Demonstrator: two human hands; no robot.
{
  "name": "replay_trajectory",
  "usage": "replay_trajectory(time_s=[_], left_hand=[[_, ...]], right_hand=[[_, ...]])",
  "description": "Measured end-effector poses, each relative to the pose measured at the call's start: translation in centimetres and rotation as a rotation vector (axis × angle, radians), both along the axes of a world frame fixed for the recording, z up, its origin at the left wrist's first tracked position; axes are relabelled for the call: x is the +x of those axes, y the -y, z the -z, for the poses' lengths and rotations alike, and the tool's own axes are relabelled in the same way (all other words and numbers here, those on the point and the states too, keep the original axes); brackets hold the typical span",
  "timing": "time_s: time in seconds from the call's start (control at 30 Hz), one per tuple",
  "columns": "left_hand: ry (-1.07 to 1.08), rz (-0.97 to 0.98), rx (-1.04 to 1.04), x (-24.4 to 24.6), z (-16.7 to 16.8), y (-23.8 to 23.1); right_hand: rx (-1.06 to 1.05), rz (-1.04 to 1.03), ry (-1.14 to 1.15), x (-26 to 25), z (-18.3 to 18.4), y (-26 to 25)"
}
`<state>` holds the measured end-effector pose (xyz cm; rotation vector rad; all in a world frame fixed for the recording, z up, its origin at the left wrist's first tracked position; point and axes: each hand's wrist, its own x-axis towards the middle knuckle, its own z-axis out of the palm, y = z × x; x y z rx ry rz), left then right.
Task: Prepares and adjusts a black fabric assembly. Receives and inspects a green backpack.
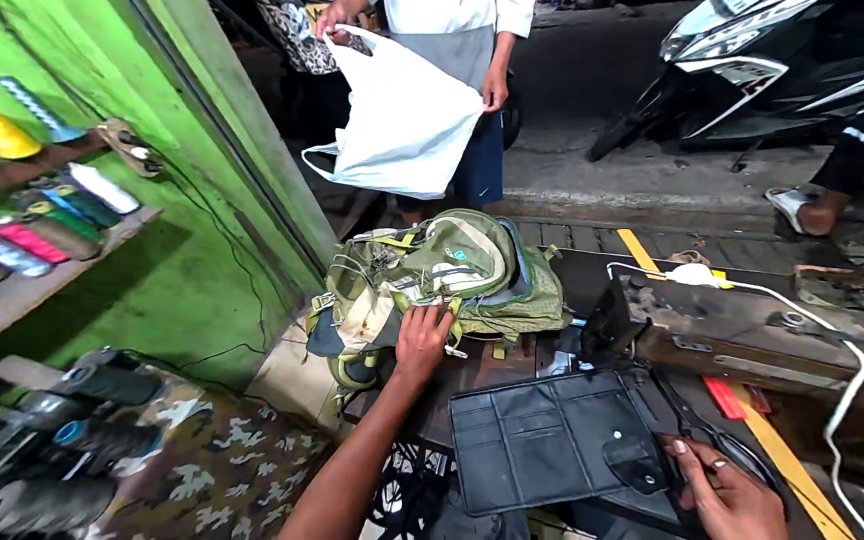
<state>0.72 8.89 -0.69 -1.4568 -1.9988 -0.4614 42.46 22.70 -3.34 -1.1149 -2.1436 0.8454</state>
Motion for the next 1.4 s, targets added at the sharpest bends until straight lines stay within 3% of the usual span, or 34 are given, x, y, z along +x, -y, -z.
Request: replay_trajectory(time_s=[0.23,0.47,0.63,0.77,0.97,1.13,1.4], left_hand=[[-0.083,0.021,0.124,-0.2,1.9,0.3],[0.016,-0.075,0.121,0.4,1.6,-0.3],[0.311,-0.124,-0.157,0.0,-3.4,-1.2],[0.461,-0.113,-0.204,-2.4,-8.8,-1.4],[0.584,-0.155,-0.012,-11.2,-15.1,-0.5],[0.774,-0.253,0.284,-18.2,-18.0,3.9],[0.625,-0.252,0.724,-15.5,-20.3,15.4]], right_hand=[[-0.054,0.015,-0.034,0.0,-0.1,0.1],[-0.053,0.021,-0.029,0.2,0.1,0.0],[-0.037,0.015,-0.061,0.1,0.5,-0.2],[-0.005,0.004,-0.031,0.5,1.0,-0.7],[-0.064,-0.036,-0.016,0.4,0.3,-0.8],[-0.132,-0.053,-0.035,0.3,0.1,-1.0],[-0.212,-0.086,0.027,-0.3,-0.5,-1.2]])
